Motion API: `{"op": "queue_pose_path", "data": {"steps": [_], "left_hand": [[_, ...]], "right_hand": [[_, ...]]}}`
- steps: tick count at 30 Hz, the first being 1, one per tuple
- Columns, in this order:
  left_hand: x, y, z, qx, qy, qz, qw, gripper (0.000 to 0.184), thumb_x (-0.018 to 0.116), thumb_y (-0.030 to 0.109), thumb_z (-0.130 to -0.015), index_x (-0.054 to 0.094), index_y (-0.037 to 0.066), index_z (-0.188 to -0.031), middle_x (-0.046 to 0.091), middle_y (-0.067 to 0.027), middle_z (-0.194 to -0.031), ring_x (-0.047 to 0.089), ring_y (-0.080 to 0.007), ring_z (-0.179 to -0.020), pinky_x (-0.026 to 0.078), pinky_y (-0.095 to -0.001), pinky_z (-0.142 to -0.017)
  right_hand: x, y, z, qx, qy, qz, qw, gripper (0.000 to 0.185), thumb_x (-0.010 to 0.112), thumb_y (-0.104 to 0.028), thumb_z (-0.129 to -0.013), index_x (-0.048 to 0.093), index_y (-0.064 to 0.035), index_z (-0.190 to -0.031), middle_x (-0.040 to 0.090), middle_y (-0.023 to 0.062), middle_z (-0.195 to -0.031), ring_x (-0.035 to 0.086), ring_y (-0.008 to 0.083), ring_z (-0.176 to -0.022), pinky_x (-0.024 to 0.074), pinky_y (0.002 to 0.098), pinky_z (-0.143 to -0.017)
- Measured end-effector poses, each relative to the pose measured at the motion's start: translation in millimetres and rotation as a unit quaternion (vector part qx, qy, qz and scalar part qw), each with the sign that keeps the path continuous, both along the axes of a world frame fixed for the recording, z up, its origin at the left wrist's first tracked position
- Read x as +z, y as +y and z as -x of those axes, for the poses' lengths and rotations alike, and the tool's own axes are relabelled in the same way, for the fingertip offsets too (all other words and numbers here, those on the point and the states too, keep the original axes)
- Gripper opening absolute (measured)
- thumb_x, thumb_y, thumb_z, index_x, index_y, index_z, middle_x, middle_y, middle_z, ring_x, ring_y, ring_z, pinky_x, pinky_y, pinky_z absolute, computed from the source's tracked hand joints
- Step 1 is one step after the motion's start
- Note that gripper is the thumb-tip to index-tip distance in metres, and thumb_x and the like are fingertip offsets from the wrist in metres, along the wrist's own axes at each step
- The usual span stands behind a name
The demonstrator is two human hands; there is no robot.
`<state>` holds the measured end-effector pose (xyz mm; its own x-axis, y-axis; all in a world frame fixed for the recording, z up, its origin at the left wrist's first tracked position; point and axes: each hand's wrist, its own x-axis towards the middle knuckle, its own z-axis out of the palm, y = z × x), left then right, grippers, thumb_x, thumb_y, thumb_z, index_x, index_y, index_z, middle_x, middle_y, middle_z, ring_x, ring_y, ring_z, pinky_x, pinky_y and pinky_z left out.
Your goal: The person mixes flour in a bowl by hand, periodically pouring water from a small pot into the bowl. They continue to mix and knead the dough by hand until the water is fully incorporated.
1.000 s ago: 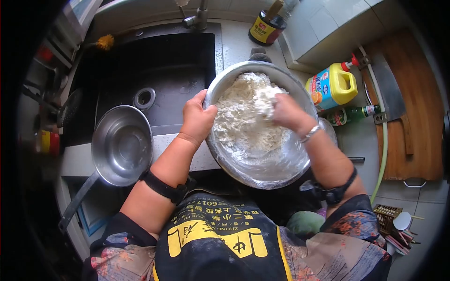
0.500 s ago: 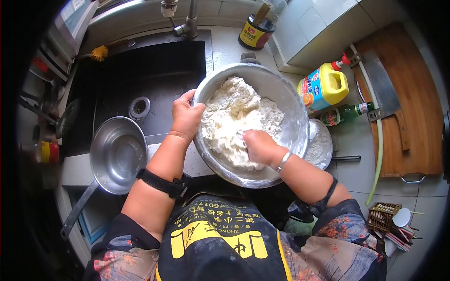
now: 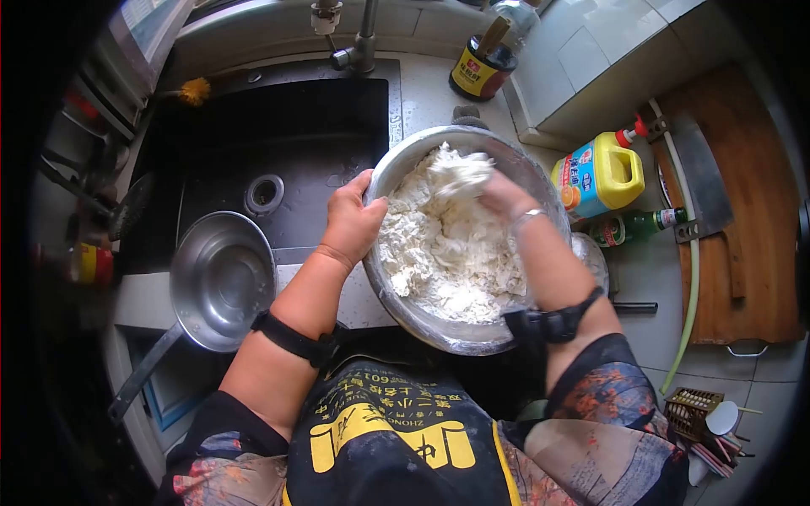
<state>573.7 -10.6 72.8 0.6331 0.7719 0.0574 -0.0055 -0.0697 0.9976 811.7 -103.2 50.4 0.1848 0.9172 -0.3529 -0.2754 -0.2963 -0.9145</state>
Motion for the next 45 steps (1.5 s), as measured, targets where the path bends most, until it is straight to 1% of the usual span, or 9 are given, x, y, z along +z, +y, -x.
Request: {"op": "queue_pose_path", "data": {"steps": [5, 11, 16, 28, 32, 36, 38, 40, 45], "left_hand": [[5.0, -1.7, -3.3, 0.013, -0.044, 0.117, 0.992, 0.028, 0.053, 0.004, -0.075, 0.057, -0.001, -0.101, 0.062, -0.0064, -0.084, 0.056, -0.0097, -0.075, 0.044, -0.0236, -0.069], [3.2, -3.6, -1.8, 0.04, -0.034, 0.092, 0.994, 0.027, 0.054, 0.003, -0.074, 0.058, -0.001, -0.1, 0.061, -0.0048, -0.082, 0.055, -0.0087, -0.072, 0.044, -0.0224, -0.067], [1.6, -6.8, -4.3, 0.051, -0.017, 0.09, 0.994, 0.027, 0.055, 0.004, -0.073, 0.059, 0.0, -0.099, 0.061, -0.0045, -0.081, 0.054, -0.0088, -0.071, 0.044, -0.0224, -0.067], [2.5, -9.5, -1.8, 0.017, 0.034, -0.013, 0.999, 0.036, 0.048, 0.007, -0.069, 0.056, 0.005, -0.104, 0.062, -0.0129, -0.083, 0.059, -0.0179, -0.073, 0.044, -0.0273, -0.072], [-11.6, -4.4, -5.4, 0.045, 0.064, -0.076, 0.994, 0.036, 0.049, 0.008, -0.069, 0.057, 0.006, -0.105, 0.062, -0.0155, -0.083, 0.061, -0.0225, -0.073, 0.045, -0.0295, -0.071], [-8.9, -2.4, -7.4, 0.038, 0.018, -0.006, 0.999, 0.034, 0.05, 0.006, -0.068, 0.059, 0.006, -0.101, 0.063, -0.0137, -0.083, 0.061, -0.0213, -0.073, 0.046, -0.0287, -0.071], [-5.9, -2.0, -10.0, 0.043, 0.018, -0.006, 0.999, 0.034, 0.051, 0.005, -0.068, 0.059, 0.007, -0.1, 0.063, -0.0123, -0.082, 0.06, -0.0191, -0.071, 0.045, -0.0272, -0.071], [-9.2, -0.2, -14.0, 0.035, 0.025, -0.007, 0.999, 0.034, 0.05, 0.006, -0.068, 0.059, 0.007, -0.101, 0.063, -0.012, -0.081, 0.06, -0.0181, -0.069, 0.045, -0.0267, -0.071], [-6.8, 3.1, -15.3, 0.012, 0.054, -0.024, 0.998, 0.039, 0.05, 0.007, -0.069, 0.057, 0.008, -0.107, 0.062, -0.0132, -0.08, 0.058, -0.0176, -0.068, 0.045, -0.0269, -0.07]], "right_hand": [[29.4, 15.2, 83.2, 0.173, -0.215, 0.041, 0.96, 0.034, 0.066, -0.014, -0.072, 0.058, -0.0067, -0.104, 0.06, 0.0024, -0.096, 0.051, 0.01, -0.087, 0.0414, 0.0266, -0.079], [71.7, -76.4, 93.7, 0.295, -0.569, 0.074, 0.764, 0.018, 0.055, -0.003, -0.062, 0.058, -0.0005, -0.08, 0.058, 0.0221, -0.076, 0.056, 0.0381, -0.077, 0.0451, 0.0404, -0.067], [85.0, -115.4, 108.2, 0.413, -0.627, 0.047, 0.659, 0.013, 0.056, -0.004, -0.057, 0.058, -0.0025, -0.07, 0.058, 0.0157, -0.071, 0.058, 0.0309, -0.074, 0.0462, 0.0382, -0.067], [9.3, -14.2, 87.3, 0.036, -0.558, 0.098, 0.824, 0.022, 0.06, -0.016, -0.066, 0.061, -0.0053, -0.085, 0.061, 0.0187, -0.086, 0.058, 0.0335, -0.085, 0.0456, 0.0365, -0.076], [8.7, -33.9, 46.4, 0.027, -0.595, 0.203, 0.777, 0.022, 0.056, -0.01, -0.069, 0.06, -0.0008, -0.089, 0.06, 0.0215, -0.088, 0.057, 0.0341, -0.086, 0.0456, 0.0351, -0.077], [38.0, -99.2, 8.8, -0.181, 0.025, 0.083, 0.98, 0.021, 0.05, -0.004, -0.073, 0.058, 0.0001, -0.092, 0.06, 0.0223, -0.088, 0.058, 0.0346, -0.083, 0.0465, 0.0347, -0.076], [68.2, -118.3, 44.4, -0.092, -0.098, 0.143, 0.98, 0.021, 0.051, -0.004, -0.072, 0.059, 0.0015, -0.09, 0.059, 0.0231, -0.088, 0.058, 0.0353, -0.082, 0.0469, 0.0355, -0.075], [41.7, -151.8, 49.9, 0.233, -0.576, 0.076, 0.78, 0.018, 0.049, -0.001, -0.07, 0.059, 0.0018, -0.085, 0.059, 0.0238, -0.085, 0.058, 0.0356, -0.081, 0.0469, 0.0374, -0.073], [32.8, -96.9, 102.0, 0.232, -0.653, 0.118, 0.711, 0.011, 0.048, 0.0, -0.063, 0.057, -0.0001, -0.07, 0.059, 0.022, -0.077, 0.057, 0.0359, -0.078, 0.0464, 0.041, -0.07]]}}
